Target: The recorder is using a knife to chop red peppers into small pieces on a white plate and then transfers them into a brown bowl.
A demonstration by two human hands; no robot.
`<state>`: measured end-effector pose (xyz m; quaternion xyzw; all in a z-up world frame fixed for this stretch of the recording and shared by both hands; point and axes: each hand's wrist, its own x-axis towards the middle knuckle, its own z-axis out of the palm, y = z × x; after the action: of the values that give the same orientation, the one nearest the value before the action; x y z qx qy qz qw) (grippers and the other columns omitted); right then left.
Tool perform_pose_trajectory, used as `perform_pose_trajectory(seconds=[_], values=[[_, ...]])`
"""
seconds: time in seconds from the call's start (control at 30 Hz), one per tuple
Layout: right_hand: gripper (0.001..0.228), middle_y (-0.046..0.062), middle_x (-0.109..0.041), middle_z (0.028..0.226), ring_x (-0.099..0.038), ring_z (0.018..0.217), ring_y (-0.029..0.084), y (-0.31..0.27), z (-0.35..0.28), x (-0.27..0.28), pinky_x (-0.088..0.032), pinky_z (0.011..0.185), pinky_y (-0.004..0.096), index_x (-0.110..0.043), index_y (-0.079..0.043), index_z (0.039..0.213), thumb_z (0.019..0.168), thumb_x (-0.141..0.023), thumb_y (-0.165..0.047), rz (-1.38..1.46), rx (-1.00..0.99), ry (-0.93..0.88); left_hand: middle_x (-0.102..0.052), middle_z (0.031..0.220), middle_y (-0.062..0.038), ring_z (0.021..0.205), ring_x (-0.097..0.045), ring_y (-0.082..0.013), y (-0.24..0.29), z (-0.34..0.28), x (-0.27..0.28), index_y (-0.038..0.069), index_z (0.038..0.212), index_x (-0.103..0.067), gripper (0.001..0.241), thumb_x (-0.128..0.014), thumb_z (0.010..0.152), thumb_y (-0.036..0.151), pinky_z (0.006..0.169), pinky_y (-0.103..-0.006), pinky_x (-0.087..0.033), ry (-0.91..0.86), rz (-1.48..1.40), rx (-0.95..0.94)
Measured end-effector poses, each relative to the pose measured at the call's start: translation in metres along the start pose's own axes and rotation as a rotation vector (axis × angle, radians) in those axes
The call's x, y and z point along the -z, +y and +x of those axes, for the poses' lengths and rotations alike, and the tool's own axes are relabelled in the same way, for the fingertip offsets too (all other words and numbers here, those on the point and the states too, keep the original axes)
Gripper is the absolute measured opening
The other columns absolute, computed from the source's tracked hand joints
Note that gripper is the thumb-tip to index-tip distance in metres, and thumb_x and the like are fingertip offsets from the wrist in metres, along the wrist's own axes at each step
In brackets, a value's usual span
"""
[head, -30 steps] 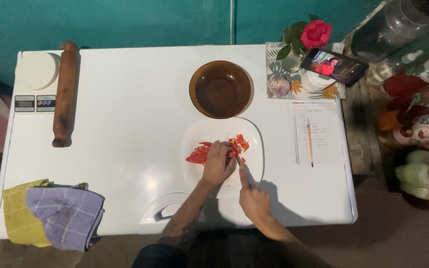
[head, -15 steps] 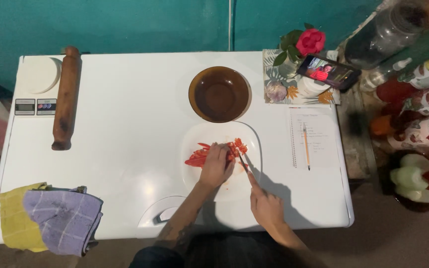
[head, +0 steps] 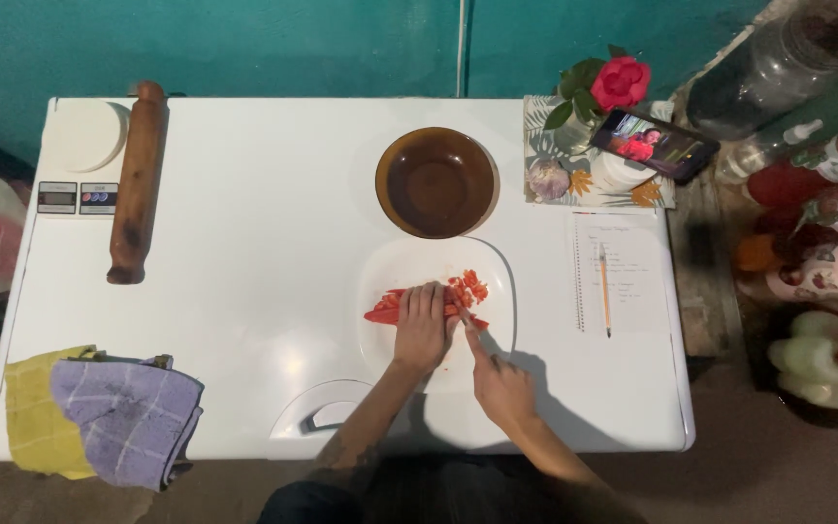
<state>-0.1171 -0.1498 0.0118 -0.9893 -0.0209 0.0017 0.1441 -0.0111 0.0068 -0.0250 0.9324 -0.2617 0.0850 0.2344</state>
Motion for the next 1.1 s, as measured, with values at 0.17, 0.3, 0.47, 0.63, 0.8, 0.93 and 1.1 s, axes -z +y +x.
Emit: perform_pose_trajectory(seconds=[0.17,0.3,0.47,0.63,0.8,0.93,1.1], values=[[0.071,0.009,-0.067,0.063,-0.066,0.048,0.028,0.003,-0.001,-0.006,-0.056,0.046,0.045,-0.044,-0.020,0.153,0.086,-0.064,-0.011,-0.050,0.032,0.086,-0.052,0.141,-0.024,0.134,-0.045,-0.0391,0.002,0.001,-0.005,-0.009,0.138,-0.048,0.059,-0.058,0.098,0.032,0.116,-0.0538,-0.029,0.010,0.022,0.022],[0.075,0.010,-0.068,0.066,-0.065,0.046,0.030,-0.002,0.007,-0.003,-0.055,0.043,0.046,-0.042,-0.022,0.155,0.084,-0.064,-0.010,-0.101,0.059,0.155,-0.051,0.142,-0.024,0.134,-0.045,-0.0392,0.003,0.003,-0.001,-0.010,0.139,-0.047,0.059,-0.058,0.098,0.031,0.115,-0.0536,-0.030,-0.012,0.051,0.016],[0.081,0.013,-0.069,0.068,-0.068,0.049,0.031,-0.005,0.021,-0.010,-0.056,0.045,0.046,-0.036,-0.020,0.159,0.083,-0.061,-0.005,-0.071,0.024,0.068,-0.050,0.143,-0.024,0.134,-0.044,-0.0396,0.001,0.003,-0.004,-0.010,0.141,-0.045,0.061,-0.058,0.097,0.030,0.114,-0.0541,-0.029,-0.026,0.027,0.031],[0.078,0.017,-0.072,0.070,-0.070,0.052,0.035,-0.001,0.027,-0.023,-0.057,0.047,0.048,-0.039,-0.018,0.157,0.083,-0.061,-0.006,-0.049,0.023,0.078,-0.049,0.143,-0.026,0.135,-0.043,-0.0406,0.000,-0.001,-0.005,-0.010,0.140,-0.045,0.061,-0.058,0.096,0.030,0.115,-0.0552,-0.029,-0.031,0.035,0.020],[0.052,0.019,-0.073,0.076,-0.072,0.060,0.037,-0.002,0.042,-0.030,-0.058,0.052,0.049,-0.051,-0.013,0.143,0.092,-0.061,-0.012,0.031,0.031,0.138,-0.048,0.139,-0.029,0.133,-0.041,-0.0427,0.000,0.003,0.014,-0.012,0.138,-0.044,0.074,-0.058,0.087,0.040,0.115,-0.0568,-0.025,-0.084,-0.063,-0.030],[0.053,0.018,-0.073,0.072,-0.071,0.059,0.038,-0.006,0.043,-0.015,-0.058,0.051,0.050,-0.050,-0.011,0.144,0.092,-0.061,-0.013,0.035,0.030,0.083,-0.047,0.140,-0.030,0.133,-0.040,-0.0435,-0.010,-0.001,0.009,-0.013,0.140,-0.042,0.082,-0.057,0.082,0.044,0.115,-0.0561,-0.024,-0.123,-0.039,-0.064],[0.065,0.017,-0.072,0.068,-0.070,0.054,0.039,-0.007,0.044,-0.006,-0.056,0.052,0.053,-0.044,-0.016,0.152,0.090,-0.061,-0.014,-0.003,-0.025,-0.060,-0.049,0.144,-0.025,0.137,-0.042,-0.0408,-0.010,-0.003,0.004,-0.008,0.144,-0.044,0.063,-0.054,0.098,0.033,0.118,-0.0535,-0.027,-0.110,0.023,-0.058]])
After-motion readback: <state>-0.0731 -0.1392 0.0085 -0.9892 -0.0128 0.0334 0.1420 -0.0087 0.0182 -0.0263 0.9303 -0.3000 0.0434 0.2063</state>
